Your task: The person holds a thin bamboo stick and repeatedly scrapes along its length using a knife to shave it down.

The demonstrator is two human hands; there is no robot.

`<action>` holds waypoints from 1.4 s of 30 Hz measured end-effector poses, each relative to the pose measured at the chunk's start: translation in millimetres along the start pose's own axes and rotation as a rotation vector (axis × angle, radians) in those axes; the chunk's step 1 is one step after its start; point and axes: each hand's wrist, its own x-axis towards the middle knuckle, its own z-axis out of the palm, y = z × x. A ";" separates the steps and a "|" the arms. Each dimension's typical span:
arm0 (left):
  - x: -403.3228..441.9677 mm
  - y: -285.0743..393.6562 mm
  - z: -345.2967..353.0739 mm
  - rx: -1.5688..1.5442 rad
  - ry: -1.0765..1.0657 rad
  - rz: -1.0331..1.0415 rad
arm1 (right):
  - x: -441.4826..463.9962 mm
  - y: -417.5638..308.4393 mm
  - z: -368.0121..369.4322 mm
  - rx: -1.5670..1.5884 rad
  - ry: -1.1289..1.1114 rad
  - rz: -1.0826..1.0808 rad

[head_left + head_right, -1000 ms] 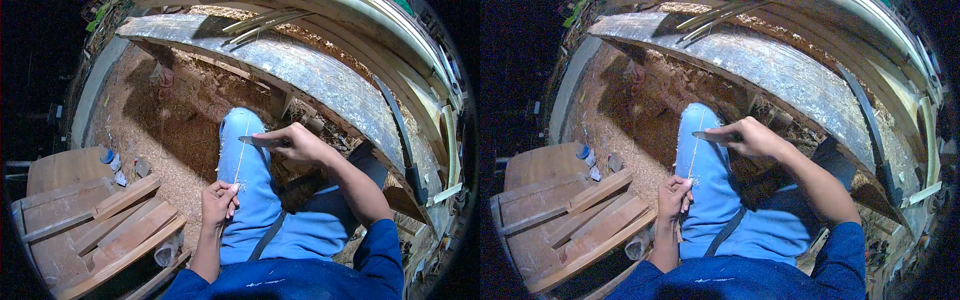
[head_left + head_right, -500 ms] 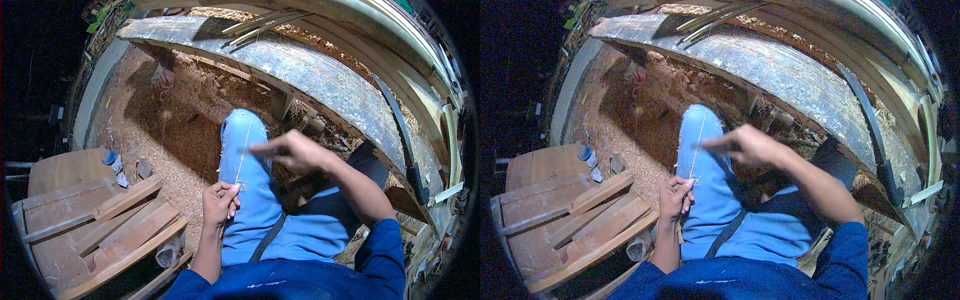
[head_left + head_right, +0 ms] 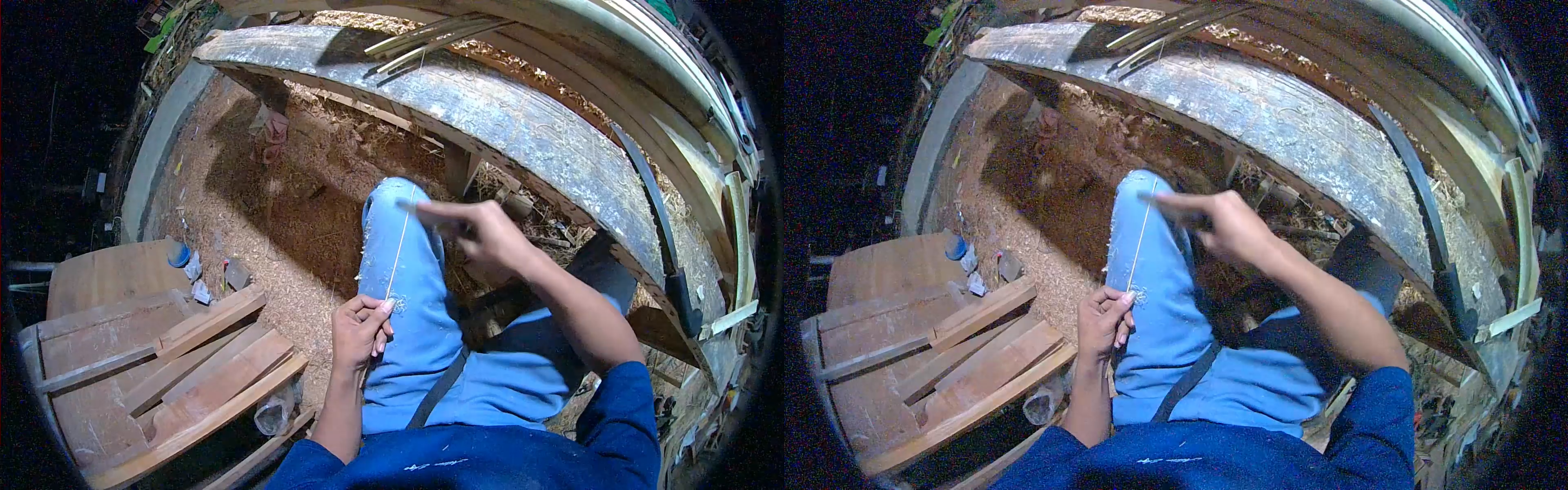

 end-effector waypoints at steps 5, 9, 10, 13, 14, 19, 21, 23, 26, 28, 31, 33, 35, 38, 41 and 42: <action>1.4 0.4 -1.2 -0.005 -0.009 0.020 | -7.4 -15.7 7.7 -0.008 -0.424 -0.003; 0.0 0.4 -2.4 -0.022 -0.035 0.022 | 3.1 -17.5 -4.9 -0.020 -0.042 0.119; -0.4 -1.0 -2.5 -0.021 -0.037 0.021 | 5.4 -18.6 -7.6 -0.065 -0.026 0.297; 0.6 -1.6 -3.2 -0.011 -0.029 0.030 | -10.3 -4.9 12.1 -0.013 -0.275 0.036; 0.9 -0.2 -3.0 -0.013 -0.027 0.024 | -14.3 -0.3 20.6 -0.026 -0.328 -0.110; -0.6 0.2 -3.0 -0.002 -0.027 0.001 | 2.9 -6.7 -0.6 -0.096 0.067 0.100; -0.1 -0.8 -3.4 0.001 -0.028 0.011 | 1.1 -26.9 -8.2 -0.021 -0.163 0.234; 1.2 -1.9 -4.8 -0.003 -0.022 0.007 | -9.8 -4.4 13.9 0.033 -0.372 -0.033; 0.6 0.6 -4.7 0.008 -0.010 -0.008 | -2.6 -26.2 -2.2 -0.013 -0.299 0.133; -0.7 -0.9 -4.7 0.019 -0.008 -0.017 | 2.2 -20.1 -1.1 -0.021 -0.039 0.167; -0.8 -3.7 -6.7 0.013 -0.018 -0.003 | -2.4 -19.2 -6.7 -0.001 -0.193 0.361; -1.5 -4.0 -7.0 0.001 -0.025 0.012 | -3.8 -20.6 -7.3 -0.026 -0.428 0.216; 1.0 -2.7 -6.2 0.004 -0.016 0.005 | -5.6 -13.2 2.5 0.012 -0.267 0.094; -1.0 -2.3 -5.7 0.016 -0.013 -0.006 | 3.7 -19.1 -6.3 -0.020 -0.070 0.281; 0.0 -1.3 -4.6 0.019 -0.014 0.002 | -3.2 -10.5 2.5 -0.008 -0.341 0.114; -0.2 -1.8 -4.8 0.018 -0.011 -0.001 | 0.7 -11.4 8.7 0.010 -0.282 -0.038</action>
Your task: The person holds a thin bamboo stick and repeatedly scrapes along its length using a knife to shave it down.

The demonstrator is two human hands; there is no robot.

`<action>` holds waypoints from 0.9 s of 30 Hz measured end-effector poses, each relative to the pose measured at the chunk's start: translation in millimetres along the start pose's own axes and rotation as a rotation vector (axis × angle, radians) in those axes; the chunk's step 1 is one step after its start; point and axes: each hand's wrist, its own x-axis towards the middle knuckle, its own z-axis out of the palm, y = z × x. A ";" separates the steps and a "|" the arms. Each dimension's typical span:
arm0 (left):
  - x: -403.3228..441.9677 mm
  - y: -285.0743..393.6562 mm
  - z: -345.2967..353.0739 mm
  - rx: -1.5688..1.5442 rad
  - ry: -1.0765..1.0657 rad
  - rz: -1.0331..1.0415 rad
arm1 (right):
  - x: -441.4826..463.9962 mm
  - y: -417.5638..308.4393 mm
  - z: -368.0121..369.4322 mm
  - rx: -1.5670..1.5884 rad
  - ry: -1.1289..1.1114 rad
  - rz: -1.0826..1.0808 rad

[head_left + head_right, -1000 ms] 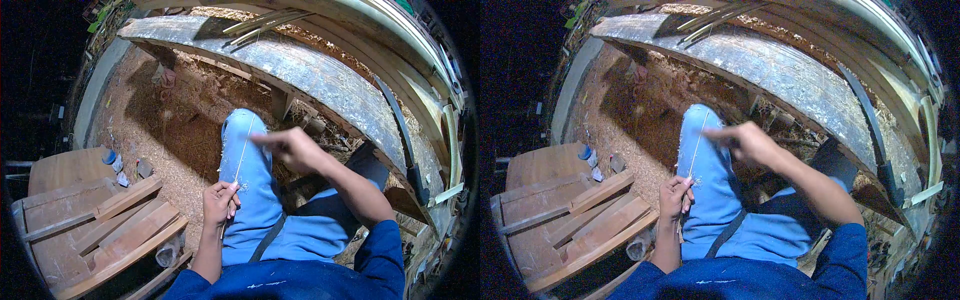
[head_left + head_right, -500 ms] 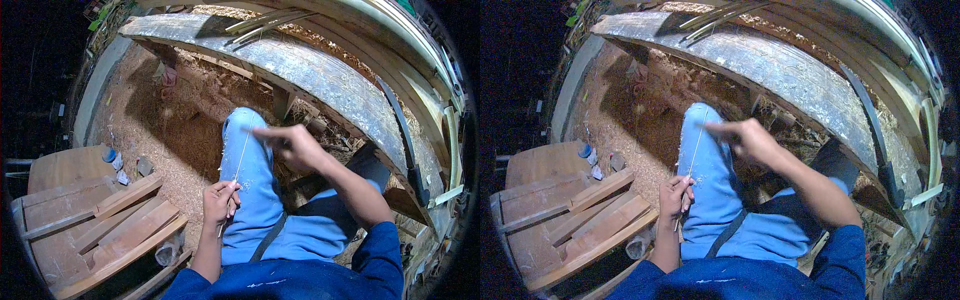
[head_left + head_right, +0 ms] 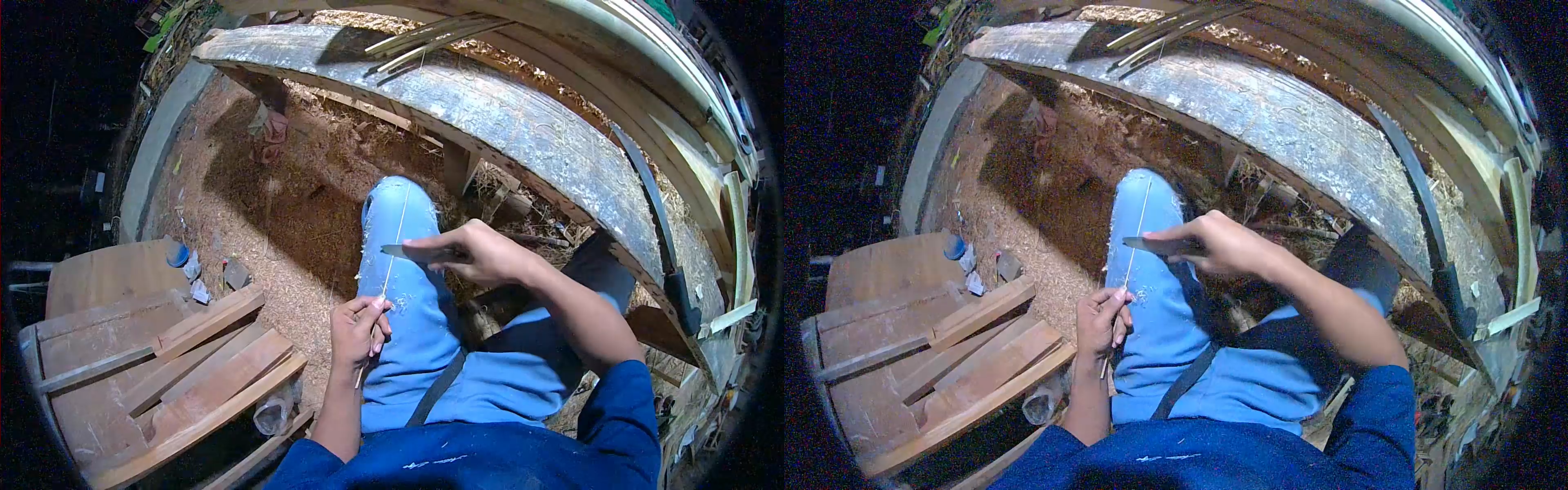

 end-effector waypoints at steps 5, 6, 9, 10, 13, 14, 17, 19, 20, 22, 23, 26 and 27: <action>1.0 -1.3 0.0 -0.003 -0.008 0.004 | 5.2 6.0 -19.1 0.014 0.234 0.270; 1.4 -1.5 -0.1 -0.007 -0.008 0.008 | 5.5 5.6 -21.0 0.013 0.231 0.259; 1.5 -3.2 -1.1 -0.020 -0.019 0.021 | 2.5 16.2 -15.6 0.010 0.020 0.095; 1.9 -2.7 -0.8 -0.020 -0.018 0.022 | 3.4 17.2 -15.3 0.010 0.019 0.094; 1.7 -1.6 -0.3 -0.010 -0.010 0.004 | 7.5 16.1 -16.0 -0.011 0.272 0.193; 1.4 -1.8 0.0 -0.009 -0.007 0.004 | 8.1 25.1 -15.5 -0.034 0.326 0.146; 0.3 1.9 1.7 -0.027 -0.004 0.004 | 6.9 21.7 -18.3 0.047 0.181 0.142; 0.1 1.9 2.0 -0.045 -0.005 0.001 | 6.3 20.8 -18.4 -0.036 0.132 0.089; 1.1 0.4 1.3 -0.031 -0.004 0.010 | 6.8 21.4 -18.3 -0.036 0.133 0.090; 1.4 -0.6 0.9 -0.014 -0.007 0.017 | 10.3 21.0 -18.6 -0.015 0.327 0.178; 1.0 -0.8 0.6 -0.008 -0.012 0.011 | 9.7 19.6 -21.0 -0.004 0.265 0.204; 0.9 -0.5 0.7 0.001 -0.012 0.014 | 7.1 21.6 -20.1 0.007 0.087 0.116; 0.6 -0.1 0.9 0.006 -0.010 0.022 | 7.4 19.3 -20.7 -0.035 0.111 0.083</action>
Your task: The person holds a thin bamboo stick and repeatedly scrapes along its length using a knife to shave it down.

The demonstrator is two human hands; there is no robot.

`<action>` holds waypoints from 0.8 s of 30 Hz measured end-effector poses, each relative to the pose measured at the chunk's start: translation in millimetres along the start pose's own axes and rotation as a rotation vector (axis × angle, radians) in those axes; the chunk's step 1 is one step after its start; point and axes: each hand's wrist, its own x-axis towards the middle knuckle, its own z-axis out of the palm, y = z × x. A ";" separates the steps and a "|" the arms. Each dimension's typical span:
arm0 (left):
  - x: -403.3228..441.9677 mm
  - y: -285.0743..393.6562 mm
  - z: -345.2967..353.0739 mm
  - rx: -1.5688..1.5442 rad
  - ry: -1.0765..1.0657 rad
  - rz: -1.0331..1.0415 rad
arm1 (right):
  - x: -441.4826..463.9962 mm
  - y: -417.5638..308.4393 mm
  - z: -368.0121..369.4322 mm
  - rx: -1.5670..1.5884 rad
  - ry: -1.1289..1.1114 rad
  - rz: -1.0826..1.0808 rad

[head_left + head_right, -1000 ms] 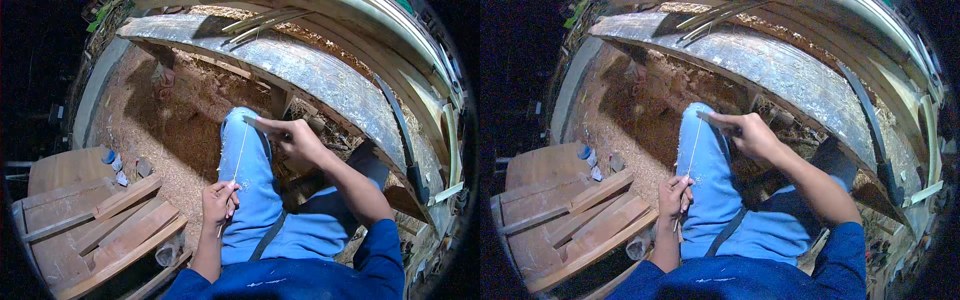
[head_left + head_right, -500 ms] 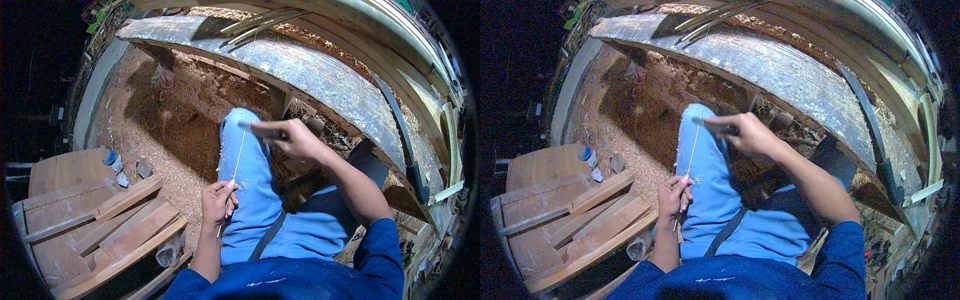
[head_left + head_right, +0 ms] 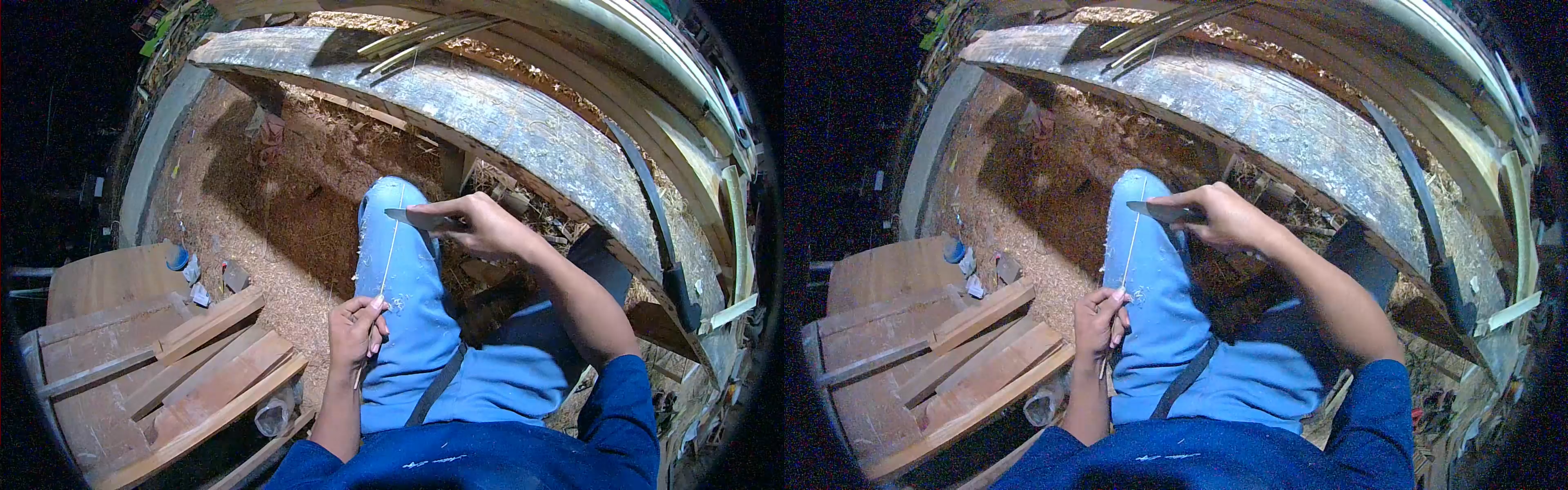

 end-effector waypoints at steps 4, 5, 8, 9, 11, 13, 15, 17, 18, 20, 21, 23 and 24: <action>-0.6 3.7 1.4 -0.035 0.014 -0.043 | -2.3 -14.3 -6.5 -0.006 0.040 0.145; -0.3 1.5 0.4 -0.044 0.008 -0.034 | -5.1 -7.3 -4.9 0.046 -0.092 0.062; 0.5 1.3 0.1 -0.060 0.011 -0.028 | -12.4 -17.5 9.4 0.027 -0.186 0.026; 0.3 1.2 0.1 -0.066 0.014 -0.035 | -12.0 -18.0 7.9 0.030 -0.187 0.026; -0.8 1.6 0.8 -0.060 0.014 -0.033 | -12.7 -17.8 4.1 0.047 0.034 0.185; -0.4 2.1 1.0 -0.054 0.011 -0.025 | -15.6 -24.1 2.8 0.086 0.022 0.255; -0.2 0.3 0.2 -0.045 0.015 -0.019 | -20.7 -29.1 11.3 -0.029 -0.267 0.124; 2.8 -2.4 -3.0 -0.043 0.006 -0.012 | -24.7 -27.2 29.2 -0.030 -0.184 -0.048; 3.1 -3.5 -4.6 -0.040 -0.003 -0.009 | -22.4 -38.3 19.9 0.005 -0.179 0.075; 2.2 -2.8 -5.1 -0.032 -0.015 -0.008 | -17.6 -44.1 4.6 0.013 -0.042 0.198; 1.5 -2.4 -4.8 -0.028 -0.030 -0.003 | -5.1 -36.5 10.9 -0.022 0.173 -0.069; 1.3 -1.0 -4.1 -0.018 -0.029 -0.004 | -18.5 -35.3 8.4 0.013 -0.043 0.116; 1.3 -0.6 -3.6 -0.011 -0.024 -0.007 | -19.1 -31.8 14.0 0.047 -0.199 0.187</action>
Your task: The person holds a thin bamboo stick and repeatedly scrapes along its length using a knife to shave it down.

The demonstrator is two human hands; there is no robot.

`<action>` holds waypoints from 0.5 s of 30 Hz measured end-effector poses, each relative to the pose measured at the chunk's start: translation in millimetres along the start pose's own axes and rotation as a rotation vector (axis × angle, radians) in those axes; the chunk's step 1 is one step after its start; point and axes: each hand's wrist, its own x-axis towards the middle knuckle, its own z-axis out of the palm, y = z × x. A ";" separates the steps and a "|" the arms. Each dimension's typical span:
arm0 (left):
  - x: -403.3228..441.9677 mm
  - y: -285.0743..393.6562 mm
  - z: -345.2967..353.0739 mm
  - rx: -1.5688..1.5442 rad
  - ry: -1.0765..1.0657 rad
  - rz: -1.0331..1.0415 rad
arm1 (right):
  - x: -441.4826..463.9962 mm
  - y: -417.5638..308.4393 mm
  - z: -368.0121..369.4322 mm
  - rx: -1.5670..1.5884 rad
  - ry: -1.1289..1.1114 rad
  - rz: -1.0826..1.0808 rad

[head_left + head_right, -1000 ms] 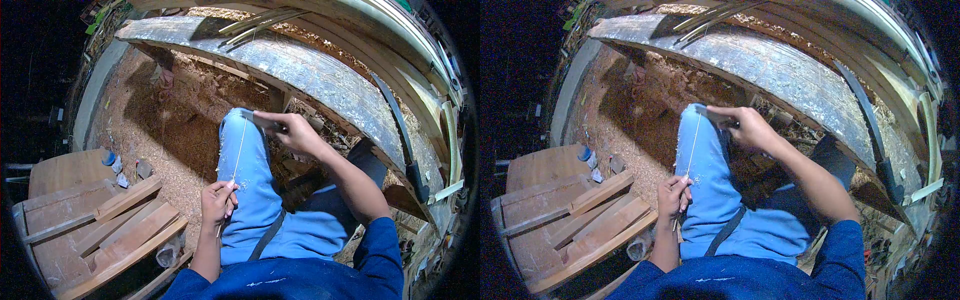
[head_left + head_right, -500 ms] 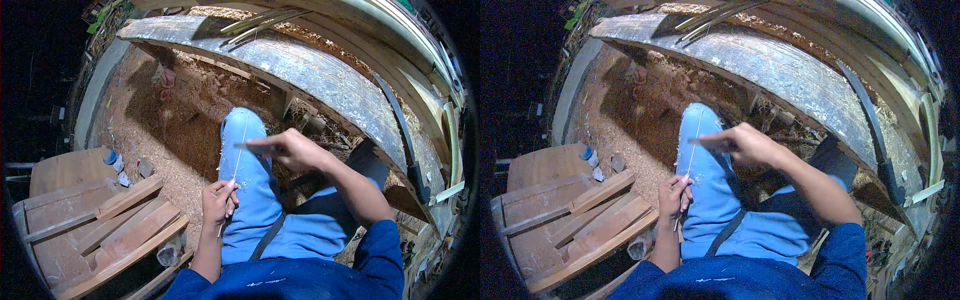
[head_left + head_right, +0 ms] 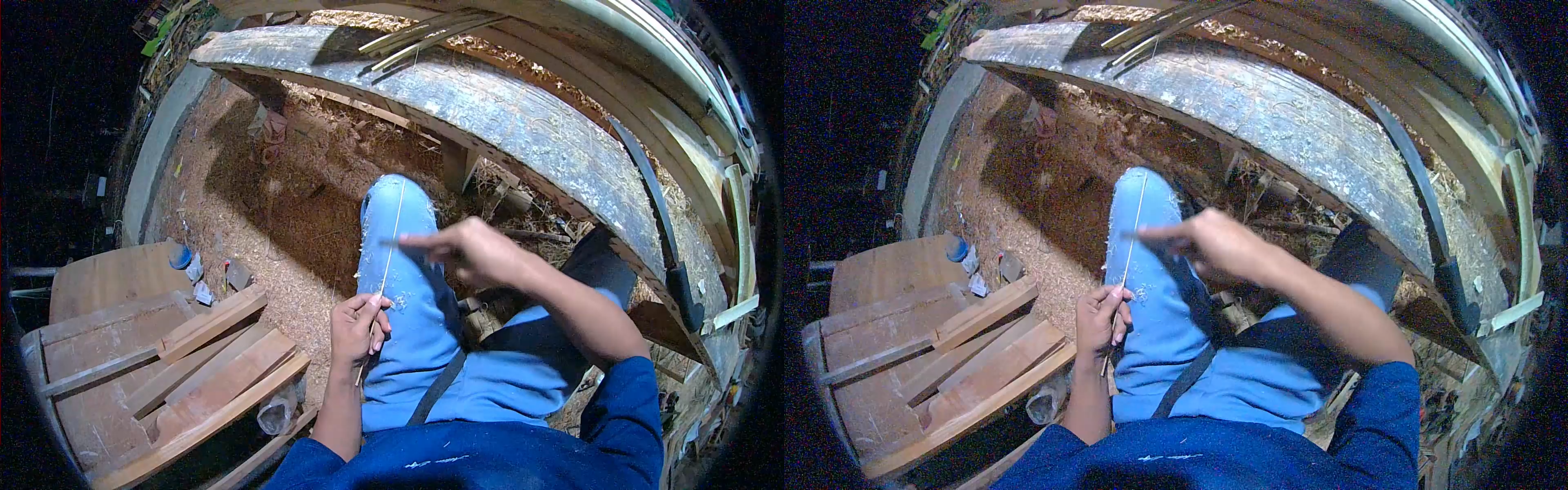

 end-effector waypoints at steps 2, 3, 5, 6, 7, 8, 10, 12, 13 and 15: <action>2.0 -2.1 -0.6 0.005 -0.004 0.001 | -0.7 4.0 9.2 -0.103 -0.023 -0.143; 1.9 -2.3 -0.9 0.014 -0.010 -0.002 | 0.4 0.5 9.3 -0.082 0.012 -0.184; 0.9 -0.4 -0.6 0.022 -0.014 -0.006 | 0.8 -5.8 -3.4 -0.045 0.206 -0.037; 0.3 0.5 -0.1 0.028 -0.021 -0.006 | 4.9 3.6 -0.6 -0.063 0.283 -0.114; 0.1 0.0 0.1 0.028 -0.024 -0.007 | 8.9 10.4 1.4 -0.085 0.360 -0.189; 0.2 -0.4 0.1 0.029 -0.031 -0.003 | 6.2 14.4 6.2 -0.127 0.331 -0.162; -0.7 -2.3 -1.5 0.026 -0.035 0.001 | 7.6 14.2 8.1 -0.108 0.354 -0.262; -1.2 -3.8 -3.3 0.004 -0.051 0.015 | 2.2 2.2 -9.4 -0.085 0.242 -0.116; -0.9 -2.8 -2.3 0.004 -0.049 0.014 | 1.2 -3.9 -16.5 -0.057 0.131 0.030; -0.7 -0.1 1.0 0.015 -0.028 0.005 | 11.3 6.3 -6.9 -0.044 0.355 -0.101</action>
